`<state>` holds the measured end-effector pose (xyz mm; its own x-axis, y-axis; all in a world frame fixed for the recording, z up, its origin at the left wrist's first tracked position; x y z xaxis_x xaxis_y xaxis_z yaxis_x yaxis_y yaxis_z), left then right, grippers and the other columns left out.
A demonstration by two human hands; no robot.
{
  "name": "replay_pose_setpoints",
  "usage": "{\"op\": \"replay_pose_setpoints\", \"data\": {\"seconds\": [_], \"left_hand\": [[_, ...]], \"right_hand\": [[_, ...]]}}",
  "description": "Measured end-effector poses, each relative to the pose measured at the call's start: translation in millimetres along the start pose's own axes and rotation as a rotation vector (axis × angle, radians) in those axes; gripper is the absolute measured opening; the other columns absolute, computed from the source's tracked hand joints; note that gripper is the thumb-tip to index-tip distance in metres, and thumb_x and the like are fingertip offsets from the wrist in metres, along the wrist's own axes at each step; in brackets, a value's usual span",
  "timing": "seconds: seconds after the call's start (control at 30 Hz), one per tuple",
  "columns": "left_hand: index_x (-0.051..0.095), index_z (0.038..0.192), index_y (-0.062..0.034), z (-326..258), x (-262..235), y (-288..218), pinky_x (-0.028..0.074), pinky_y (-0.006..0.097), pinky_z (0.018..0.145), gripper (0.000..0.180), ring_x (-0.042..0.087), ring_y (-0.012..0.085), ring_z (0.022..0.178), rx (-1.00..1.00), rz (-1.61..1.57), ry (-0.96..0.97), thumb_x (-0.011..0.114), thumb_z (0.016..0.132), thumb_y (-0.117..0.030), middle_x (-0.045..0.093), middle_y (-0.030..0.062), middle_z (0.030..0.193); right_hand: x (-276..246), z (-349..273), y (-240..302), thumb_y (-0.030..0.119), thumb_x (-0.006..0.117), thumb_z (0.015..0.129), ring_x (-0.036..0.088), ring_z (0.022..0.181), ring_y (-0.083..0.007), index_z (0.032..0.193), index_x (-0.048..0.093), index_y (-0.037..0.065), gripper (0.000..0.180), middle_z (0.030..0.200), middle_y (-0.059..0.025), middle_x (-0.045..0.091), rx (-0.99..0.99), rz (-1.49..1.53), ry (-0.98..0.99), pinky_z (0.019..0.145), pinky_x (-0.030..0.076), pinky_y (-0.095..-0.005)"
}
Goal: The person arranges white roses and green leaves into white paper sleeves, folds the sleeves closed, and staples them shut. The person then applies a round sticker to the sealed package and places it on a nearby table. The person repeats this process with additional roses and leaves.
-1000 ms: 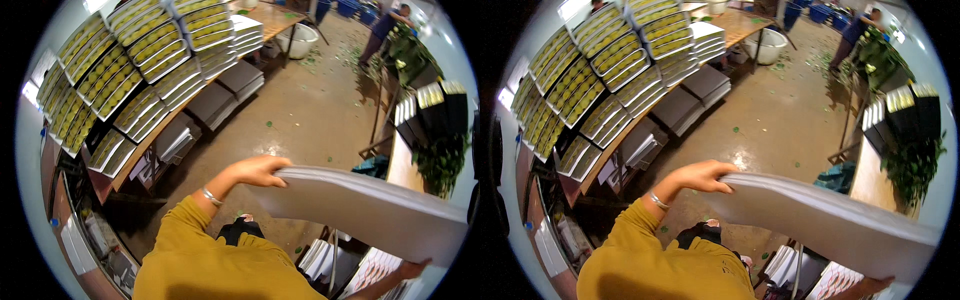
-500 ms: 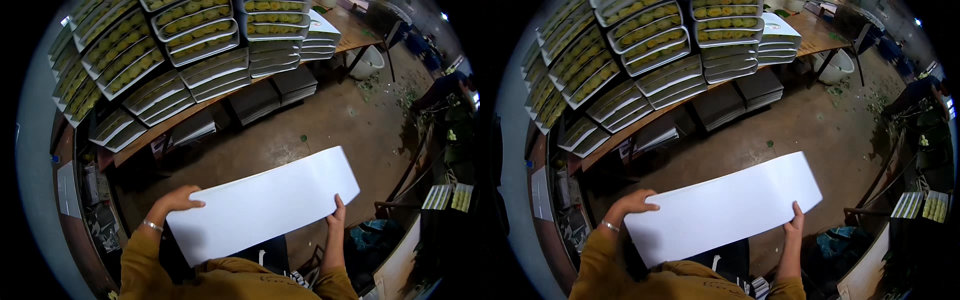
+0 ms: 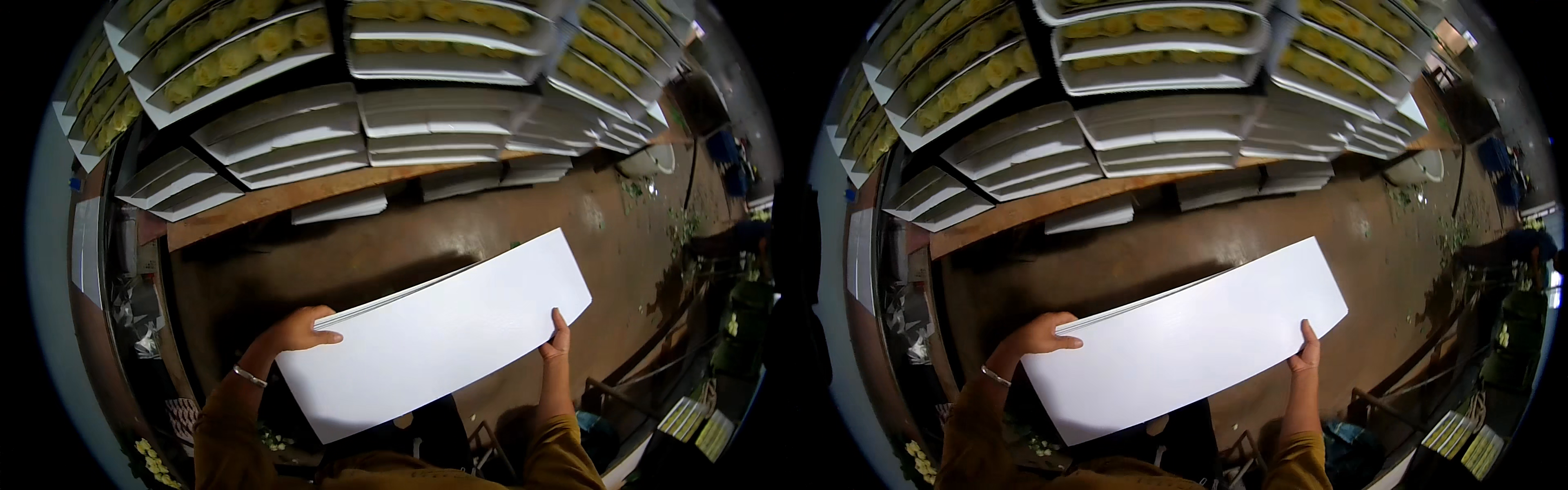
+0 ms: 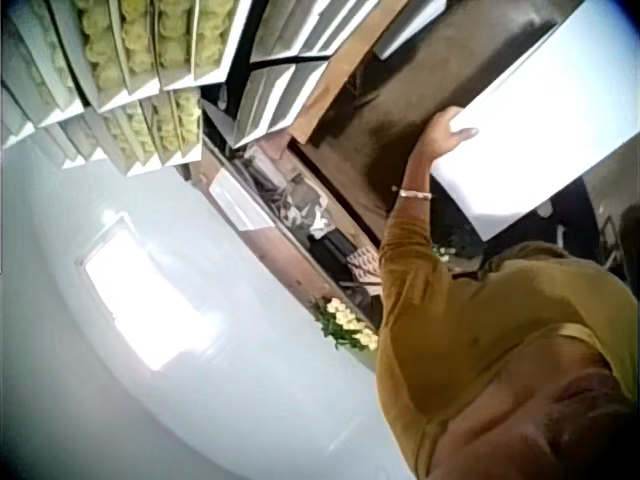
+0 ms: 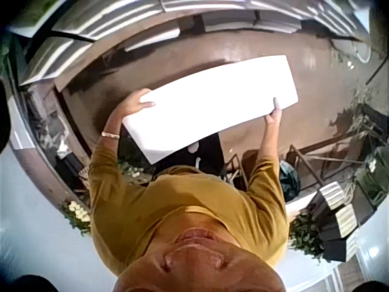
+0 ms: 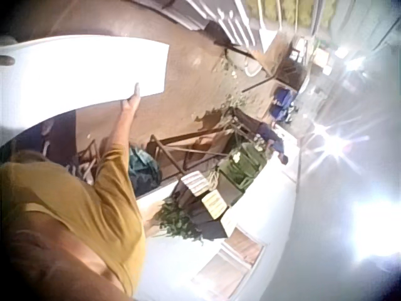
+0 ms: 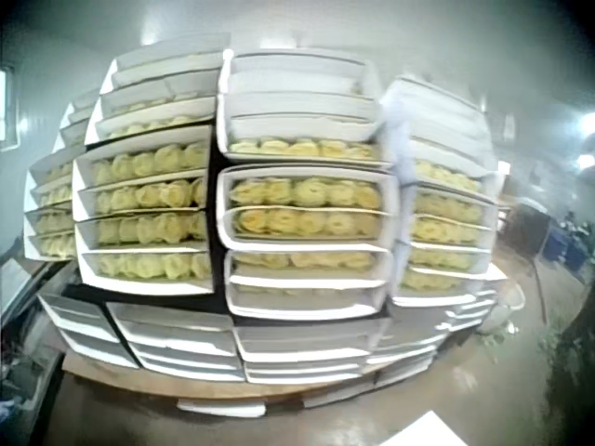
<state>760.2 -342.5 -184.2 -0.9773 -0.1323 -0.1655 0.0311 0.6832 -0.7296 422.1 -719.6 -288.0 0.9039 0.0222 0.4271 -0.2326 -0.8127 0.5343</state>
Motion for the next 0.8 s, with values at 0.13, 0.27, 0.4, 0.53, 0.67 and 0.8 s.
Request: {"op": "replay_pose_setpoints", "data": {"seconds": [0.13,0.27,0.4,0.53,0.67,0.8], "left_hand": [[0.053,0.105,0.0009,36,-44,-8,0.045,0.027,0.077,0.039,0.054,0.0123,0.091,0.095,-0.072,-0.094,0.068,0.077,-0.021,0.059,0.007,0.095],[0.051,0.108,0.0004,61,-87,9,0.045,0.025,0.078,0.038,0.053,0.0113,0.091,0.114,-0.305,-0.264,0.068,0.077,-0.014,0.058,0.005,0.096],[0.053,0.105,0.0029,78,-114,24,0.046,0.025,0.074,0.037,0.054,0.0096,0.086,0.237,-0.46,-0.517,0.068,0.076,-0.016,0.059,0.0066,0.094],[0.055,0.1,0.0032,99,-112,71,0.045,0.023,0.07,0.032,0.054,0.0083,0.082,0.188,-0.548,-0.806,0.067,0.076,-0.012,0.06,0.0045,0.088],[0.056,0.102,0.0018,116,-94,90,0.045,0.022,0.063,0.026,0.054,0.0059,0.074,0.251,-0.839,-0.909,0.062,0.08,-0.01,0.06,0.0017,0.083],[0.056,0.105,0.0005,121,-97,93,0.044,0.02,0.062,0.026,0.053,0.0044,0.072,0.319,-0.937,-0.927,0.061,0.082,-0.011,0.06,0.0002,0.082]], "right_hand": [[73,75,33,0.026,0.054,0.085,0.051,0.105,-0.0283,0.119,0.045,-0.002,0.044,0.115,-0.0131,0.053,-0.048,-0.119,0.117,0.09,0.043,-0.0402],[198,164,42,0.032,0.051,0.086,0.051,0.104,-0.0272,0.12,0.044,0.0,0.047,0.115,-0.0123,0.053,-0.073,-0.163,0.313,0.09,0.043,-0.0392],[301,226,23,0.048,0.042,0.086,0.046,0.111,-0.0258,0.121,0.044,0.005,0.056,0.122,-0.0118,0.048,-0.159,0.063,0.158,0.093,0.039,-0.0397],[346,252,2,0.047,0.042,0.086,0.044,0.112,-0.0255,0.122,0.043,0.004,0.056,0.123,-0.0118,0.047,-0.168,-0.079,0.316,0.094,0.038,-0.039],[351,241,-5,0.047,0.042,0.086,0.043,0.113,-0.0251,0.123,0.042,0.004,0.057,0.124,-0.0117,0.046,-0.179,-0.245,0.383,0.095,0.037,-0.0384],[340,208,2,0.046,0.042,0.087,0.042,0.114,-0.0247,0.124,0.041,0.003,0.057,0.125,-0.0117,0.045,-0.215,-0.363,0.414,0.096,0.035,-0.0377]]}}
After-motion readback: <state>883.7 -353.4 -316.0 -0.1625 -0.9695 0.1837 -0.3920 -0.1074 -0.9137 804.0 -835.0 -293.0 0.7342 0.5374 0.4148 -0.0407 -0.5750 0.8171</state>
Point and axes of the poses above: each hand's wrist, its own z-axis towards the middle knuckle, its own x-axis out of the palm, y = z × x, the point moved 6 cm from there along z, towards the middle knuckle
